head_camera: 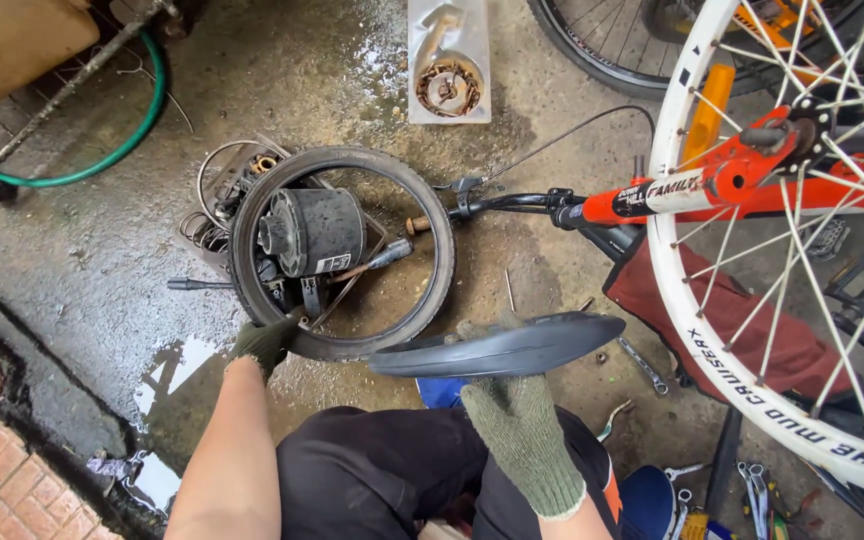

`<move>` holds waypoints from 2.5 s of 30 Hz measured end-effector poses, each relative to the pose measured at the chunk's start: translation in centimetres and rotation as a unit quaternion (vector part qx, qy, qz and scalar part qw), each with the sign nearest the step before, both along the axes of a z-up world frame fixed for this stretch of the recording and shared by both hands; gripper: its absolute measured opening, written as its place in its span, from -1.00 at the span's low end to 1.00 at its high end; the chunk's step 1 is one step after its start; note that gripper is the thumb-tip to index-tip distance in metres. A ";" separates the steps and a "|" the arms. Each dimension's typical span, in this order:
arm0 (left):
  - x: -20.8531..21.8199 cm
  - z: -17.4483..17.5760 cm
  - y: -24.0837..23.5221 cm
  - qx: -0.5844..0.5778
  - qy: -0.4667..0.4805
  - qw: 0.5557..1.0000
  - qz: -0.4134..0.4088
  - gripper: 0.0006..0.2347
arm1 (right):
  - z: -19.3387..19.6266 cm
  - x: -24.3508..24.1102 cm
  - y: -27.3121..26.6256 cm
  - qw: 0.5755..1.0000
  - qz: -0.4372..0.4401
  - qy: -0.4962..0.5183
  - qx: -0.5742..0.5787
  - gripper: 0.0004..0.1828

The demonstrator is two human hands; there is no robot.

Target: The person cleans a bicycle inner tube with a brush and then inserts it into a tire. They proceed to mount the tire onto a bicycle wheel rim, pressing the tire bead into place by hand.

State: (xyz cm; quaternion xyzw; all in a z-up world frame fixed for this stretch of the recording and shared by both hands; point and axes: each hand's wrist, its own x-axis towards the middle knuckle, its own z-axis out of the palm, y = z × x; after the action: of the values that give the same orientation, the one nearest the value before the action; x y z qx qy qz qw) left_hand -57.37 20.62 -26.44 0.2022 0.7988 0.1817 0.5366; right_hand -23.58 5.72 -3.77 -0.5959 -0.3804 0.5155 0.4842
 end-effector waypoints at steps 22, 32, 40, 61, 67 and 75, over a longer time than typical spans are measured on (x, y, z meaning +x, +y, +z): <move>9.7 25.7 -5.0 0.384 -0.001 0.920 -0.081 -0.49 | 3.2 -0.2 -1.7 0.975 -0.152 -0.160 -0.003 -0.68; 10.5 33.3 -14.4 0.485 0.027 0.860 -0.160 -0.43 | 6.0 2.0 -3.6 0.986 -0.046 -0.151 -0.056 -0.64; 11.3 30.3 -19.3 0.469 -0.102 0.863 -0.156 -0.45 | 8.1 0.2 -7.2 0.999 -0.018 -0.017 -0.035 -0.47; 14.0 31.9 -21.4 0.317 -0.055 0.900 -0.294 -0.36 | 9.2 -2.0 -6.5 0.973 -0.007 0.229 0.029 -0.34; 14.5 32.6 -21.7 0.312 -0.108 0.903 -0.274 -0.43 | 7.9 -2.1 -7.0 0.929 0.004 0.364 0.072 -0.22; 14.5 32.0 -20.6 0.485 -0.155 0.810 -0.290 -0.70 | 8.8 -2.8 -7.8 0.993 0.030 0.114 0.011 -0.23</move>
State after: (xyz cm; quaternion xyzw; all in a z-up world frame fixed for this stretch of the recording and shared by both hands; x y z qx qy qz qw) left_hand -42.86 0.02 5.59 0.6279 0.4174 0.4106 0.5128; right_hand -26.38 -2.05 5.08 -0.5165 -0.3461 0.5903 0.5147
